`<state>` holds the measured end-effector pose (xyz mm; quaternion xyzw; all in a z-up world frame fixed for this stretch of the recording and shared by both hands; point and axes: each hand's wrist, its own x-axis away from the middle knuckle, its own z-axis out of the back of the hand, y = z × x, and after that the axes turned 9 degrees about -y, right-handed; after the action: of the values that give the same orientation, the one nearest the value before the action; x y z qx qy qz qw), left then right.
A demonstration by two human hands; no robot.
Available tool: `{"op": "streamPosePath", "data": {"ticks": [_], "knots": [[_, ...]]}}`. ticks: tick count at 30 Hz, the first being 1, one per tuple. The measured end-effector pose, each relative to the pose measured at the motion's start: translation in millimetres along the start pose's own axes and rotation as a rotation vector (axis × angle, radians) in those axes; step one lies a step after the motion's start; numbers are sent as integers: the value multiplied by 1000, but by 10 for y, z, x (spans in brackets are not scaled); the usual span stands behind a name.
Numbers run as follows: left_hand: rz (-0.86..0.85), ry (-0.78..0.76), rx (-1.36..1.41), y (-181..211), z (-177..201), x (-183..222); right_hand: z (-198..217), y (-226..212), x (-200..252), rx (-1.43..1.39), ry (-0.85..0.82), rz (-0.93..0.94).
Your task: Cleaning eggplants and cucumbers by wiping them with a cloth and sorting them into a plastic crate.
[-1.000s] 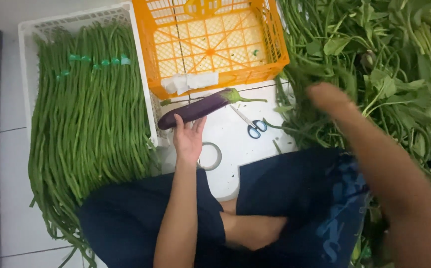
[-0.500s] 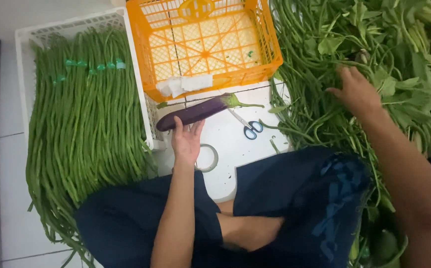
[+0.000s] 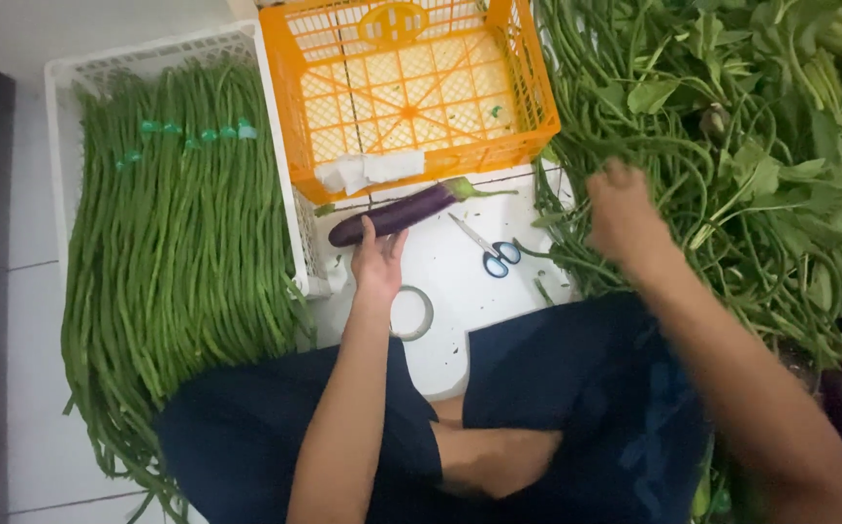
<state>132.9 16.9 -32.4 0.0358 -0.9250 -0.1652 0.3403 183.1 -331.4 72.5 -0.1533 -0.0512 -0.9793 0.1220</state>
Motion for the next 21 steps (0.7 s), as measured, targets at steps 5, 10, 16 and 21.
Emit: {"op": "streamPosePath", "data": {"ticks": [5, 10, 16, 21], "knots": [[31, -59, -220, -3, 46, 59, -46, 118, 119, -42, -28, -19], [46, -141, -493, 98, 7, 168, -40, 291, 193, -98, -46, -28], [44, -238, -818, 242, -62, 460, -19, 572, 356, -166, -59, -25], [56, -351, -1108, 274, -212, 802, -11, 897, 679, -233, -60, -61]]}}
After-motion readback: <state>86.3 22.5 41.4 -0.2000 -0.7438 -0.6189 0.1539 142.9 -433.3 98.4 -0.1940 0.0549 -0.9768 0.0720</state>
